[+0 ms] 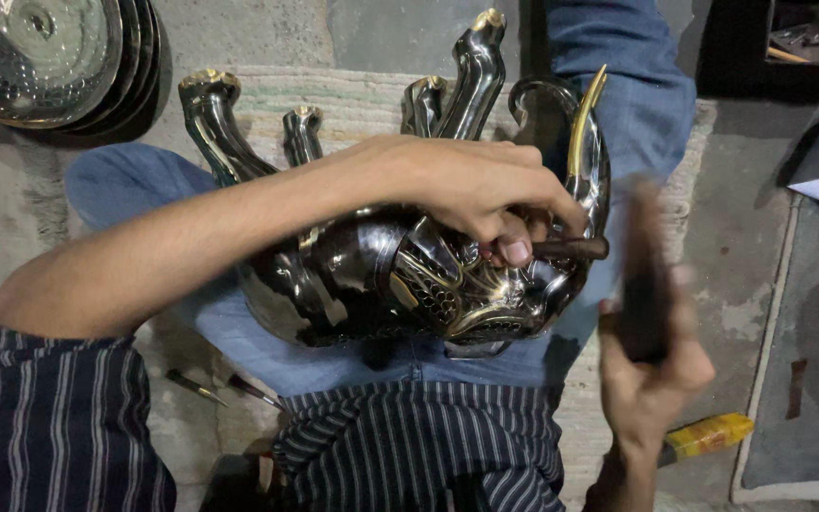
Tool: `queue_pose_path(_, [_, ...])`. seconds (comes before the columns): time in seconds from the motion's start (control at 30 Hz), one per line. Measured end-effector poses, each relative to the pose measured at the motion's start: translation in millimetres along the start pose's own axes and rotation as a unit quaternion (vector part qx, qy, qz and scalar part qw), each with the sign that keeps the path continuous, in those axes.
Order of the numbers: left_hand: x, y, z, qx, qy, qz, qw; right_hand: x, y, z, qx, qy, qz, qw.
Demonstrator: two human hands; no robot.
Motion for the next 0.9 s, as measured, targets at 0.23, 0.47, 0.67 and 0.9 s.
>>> queue_pose_path(0.23, [13.6,-18.9,-1.3,-0.095,0.017,-0.142,0.985,-0.1,-10.3,-18.6,-0.097,0.105,0.035,0.989])
queue_pose_path(0.47, [-1.5,-88.0,12.0,0.070,-0.204,-0.430,0.877,11.4,32.3,-34.1,-0.160,0.170,-0.048,0.971])
queue_pose_path(0.67, [-43.8,-97.5,-20.0,0.101,-0.279,-0.534,0.792,4.9,95.3,0.9,0.117,0.085,0.057,0.988])
queue_pose_path(0.9, [-46.2,-90.2,-26.7,0.207,-0.191,-0.579,0.765,-22.3,144.3,39.1,0.228,0.070,0.192,0.952])
Point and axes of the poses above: each hand's wrist, its own y-axis towards the middle knuckle, its own x-axis out of the back of the hand, z = x × y, the point moved 6 cm from there along y, towards the middle knuckle, and after that the axes turned 9 degrees about y, right-handed, at the moved point
